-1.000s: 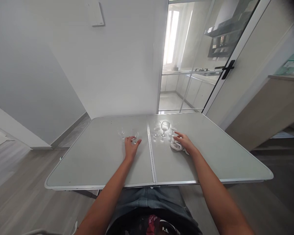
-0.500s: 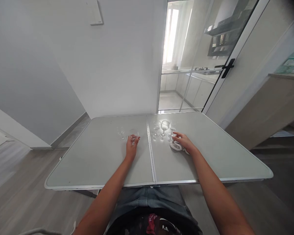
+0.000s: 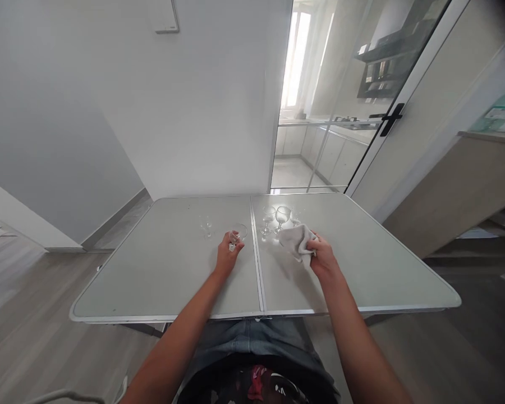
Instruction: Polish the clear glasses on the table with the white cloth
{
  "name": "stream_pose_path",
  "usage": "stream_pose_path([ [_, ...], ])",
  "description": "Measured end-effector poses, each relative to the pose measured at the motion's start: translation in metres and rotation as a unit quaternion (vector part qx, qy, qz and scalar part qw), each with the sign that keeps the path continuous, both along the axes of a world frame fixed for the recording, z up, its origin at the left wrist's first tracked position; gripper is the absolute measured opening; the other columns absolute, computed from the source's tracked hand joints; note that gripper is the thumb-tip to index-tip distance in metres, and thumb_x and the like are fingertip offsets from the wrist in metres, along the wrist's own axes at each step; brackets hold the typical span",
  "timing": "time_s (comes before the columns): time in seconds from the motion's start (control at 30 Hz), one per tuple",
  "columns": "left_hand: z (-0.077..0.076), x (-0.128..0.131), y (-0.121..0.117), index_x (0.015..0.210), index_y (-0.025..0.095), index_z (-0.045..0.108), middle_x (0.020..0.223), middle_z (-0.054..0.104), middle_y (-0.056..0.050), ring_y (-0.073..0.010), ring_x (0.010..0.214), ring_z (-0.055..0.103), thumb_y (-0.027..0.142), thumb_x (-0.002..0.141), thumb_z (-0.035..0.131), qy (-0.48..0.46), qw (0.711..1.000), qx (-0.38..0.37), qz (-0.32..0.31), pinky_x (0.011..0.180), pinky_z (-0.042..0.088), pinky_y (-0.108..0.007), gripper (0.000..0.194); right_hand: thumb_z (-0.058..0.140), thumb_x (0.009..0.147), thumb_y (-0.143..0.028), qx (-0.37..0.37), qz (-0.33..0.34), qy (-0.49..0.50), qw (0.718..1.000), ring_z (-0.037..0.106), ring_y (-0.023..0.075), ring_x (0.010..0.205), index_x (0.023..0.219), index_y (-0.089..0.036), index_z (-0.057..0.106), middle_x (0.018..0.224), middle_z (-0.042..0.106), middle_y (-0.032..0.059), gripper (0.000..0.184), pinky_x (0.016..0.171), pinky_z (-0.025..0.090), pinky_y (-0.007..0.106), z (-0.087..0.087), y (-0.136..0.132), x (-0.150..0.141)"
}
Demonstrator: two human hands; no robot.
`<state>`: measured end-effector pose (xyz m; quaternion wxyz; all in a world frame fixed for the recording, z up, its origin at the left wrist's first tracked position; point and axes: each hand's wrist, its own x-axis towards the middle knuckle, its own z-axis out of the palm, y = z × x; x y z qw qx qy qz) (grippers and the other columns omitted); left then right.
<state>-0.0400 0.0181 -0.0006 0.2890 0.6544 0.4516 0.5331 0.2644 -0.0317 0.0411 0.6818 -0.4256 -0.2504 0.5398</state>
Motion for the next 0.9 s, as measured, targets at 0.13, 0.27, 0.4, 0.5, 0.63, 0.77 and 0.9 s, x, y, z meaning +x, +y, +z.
stream_pose_path([
  [0.13,0.003,0.0,-0.002,0.112,0.022,0.059,0.089,0.067,-0.004,-0.0212,0.085,0.064,0.06,0.085,0.064,0.013,1.0,-0.002,0.002,0.083,0.049,-0.034,0.047,0.068,0.056,-0.015,-0.039,0.042,0.091,0.994,0.054,0.0126,0.062,0.08,-0.017,0.065,0.071,0.061,-0.0017,0.024,0.054,0.045,0.024,0.009,-0.005,-0.035],
  [0.27,0.004,0.0,-0.002,0.11,0.022,0.06,0.089,0.068,-0.004,-0.0209,0.084,0.064,0.059,0.086,0.064,0.015,1.0,0.001,0.002,0.082,0.049,-0.033,0.044,0.073,0.062,-0.019,-0.046,0.062,0.129,0.989,0.054,0.0117,0.064,0.081,-0.018,0.062,0.073,0.062,-0.0026,0.022,0.057,0.046,0.023,0.014,-0.01,-0.053],
  [0.4,0.004,0.002,-0.002,0.111,0.022,0.059,0.088,0.067,-0.004,-0.0205,0.083,0.064,0.059,0.086,0.064,0.023,1.0,-0.002,0.002,0.082,0.048,-0.033,0.045,0.073,0.061,-0.016,-0.034,0.078,0.087,0.993,0.051,0.0102,0.062,0.083,-0.02,0.061,0.073,0.06,-0.005,0.025,0.055,0.041,0.021,0.018,-0.018,-0.056],
  [0.5,0.004,0.003,-0.003,0.11,0.022,0.06,0.088,0.068,-0.004,-0.0201,0.082,0.064,0.058,0.085,0.065,0.027,1.0,-0.003,0.002,0.082,0.049,-0.033,0.044,0.07,0.058,-0.013,-0.023,0.111,0.055,0.992,0.049,0.01,0.059,0.078,-0.021,0.057,0.069,0.057,-0.0058,0.024,0.053,0.037,0.021,0.019,-0.023,-0.053],
  [0.63,0.006,0.003,-0.004,0.109,0.022,0.06,0.087,0.068,-0.003,-0.019,0.081,0.063,0.056,0.086,0.066,0.025,1.0,-0.005,-0.001,0.08,0.049,-0.032,0.042,0.065,0.059,-0.016,0.016,0.122,0.033,0.992,0.052,0.0122,0.064,0.08,-0.021,0.06,0.074,0.061,-0.0036,0.023,0.056,0.039,0.023,0.018,-0.028,-0.049],
  [0.77,0.007,0.003,-0.005,0.11,0.022,0.06,0.085,0.067,-0.002,-0.0185,0.079,0.062,0.055,0.086,0.066,0.025,1.0,-0.004,-0.006,0.08,0.048,-0.032,0.041,0.063,0.062,-0.023,-0.003,0.125,-0.019,0.992,0.058,0.0178,0.068,0.089,-0.021,0.064,0.079,0.065,0.0003,0.027,0.059,0.043,0.027,0.017,-0.032,-0.054],
  [0.9,0.005,0.003,-0.005,0.109,0.024,0.061,0.082,0.067,-0.001,-0.018,0.075,0.061,0.057,0.083,0.068,0.06,0.998,0.002,0.01,0.079,0.048,-0.032,0.042,0.06,0.072,-0.03,0.011,0.031,-0.194,0.98,0.053,0.0186,0.068,0.082,-0.022,0.059,0.074,0.06,0.0016,0.013,0.059,0.04,0.028,0.016,-0.034,-0.062],
])
